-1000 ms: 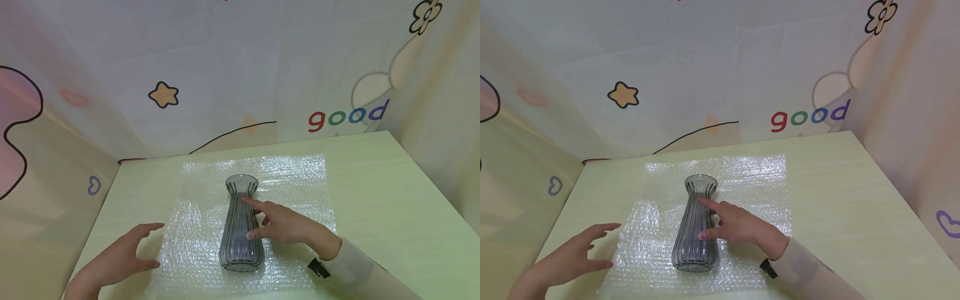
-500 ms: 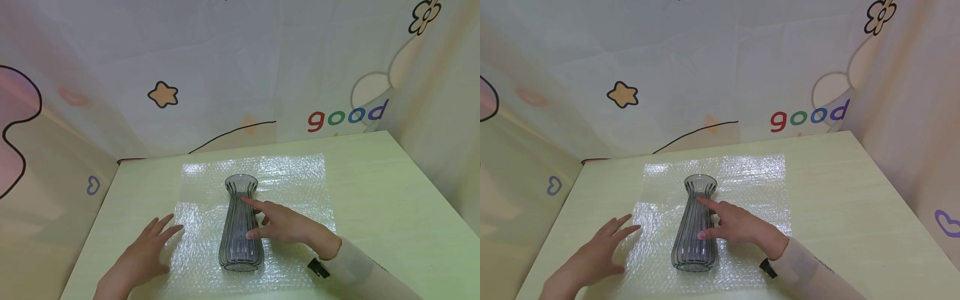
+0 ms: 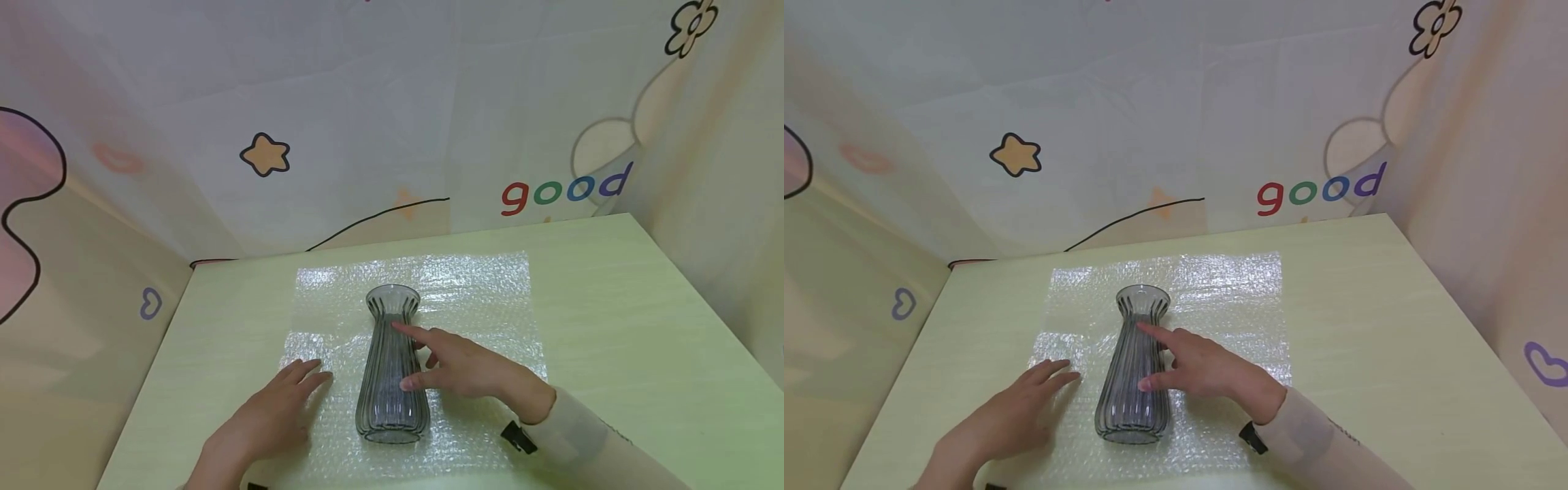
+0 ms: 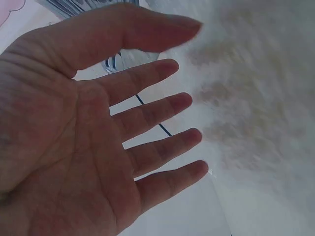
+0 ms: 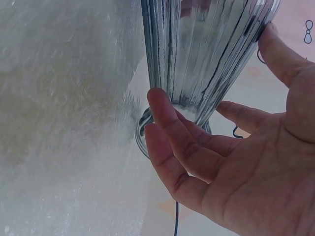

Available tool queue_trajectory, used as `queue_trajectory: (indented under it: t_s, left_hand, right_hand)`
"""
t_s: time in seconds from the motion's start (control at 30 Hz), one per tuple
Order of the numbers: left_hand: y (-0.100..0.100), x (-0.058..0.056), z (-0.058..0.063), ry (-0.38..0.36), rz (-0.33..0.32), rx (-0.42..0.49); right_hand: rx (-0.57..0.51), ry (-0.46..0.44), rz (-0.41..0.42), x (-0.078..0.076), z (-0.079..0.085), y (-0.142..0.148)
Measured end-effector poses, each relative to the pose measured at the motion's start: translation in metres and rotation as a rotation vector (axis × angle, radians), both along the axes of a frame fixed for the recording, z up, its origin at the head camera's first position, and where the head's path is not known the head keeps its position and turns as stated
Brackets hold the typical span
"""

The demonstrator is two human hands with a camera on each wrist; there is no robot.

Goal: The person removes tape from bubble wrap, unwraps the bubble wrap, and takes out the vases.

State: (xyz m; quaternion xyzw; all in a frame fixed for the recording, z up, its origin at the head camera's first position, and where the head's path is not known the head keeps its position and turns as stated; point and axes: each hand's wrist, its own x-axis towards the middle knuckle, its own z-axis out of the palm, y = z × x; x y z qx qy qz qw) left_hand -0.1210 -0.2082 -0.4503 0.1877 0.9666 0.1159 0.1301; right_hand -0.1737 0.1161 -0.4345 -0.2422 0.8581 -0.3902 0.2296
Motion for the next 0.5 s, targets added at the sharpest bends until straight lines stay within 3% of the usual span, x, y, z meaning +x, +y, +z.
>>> queue_trajectory:
  t_s: [0.23,0.5]
  left_hand:
    - [0.017,-0.012,-0.007,0.024,0.016,0.045]
    - [0.027,-0.013,-0.004,0.045,0.020,0.048]
  right_hand:
    - [-0.009,0.006,0.009,-0.001,-0.001,-0.001]
    - [-0.010,0.012,0.012,0.000,0.000,0.000]
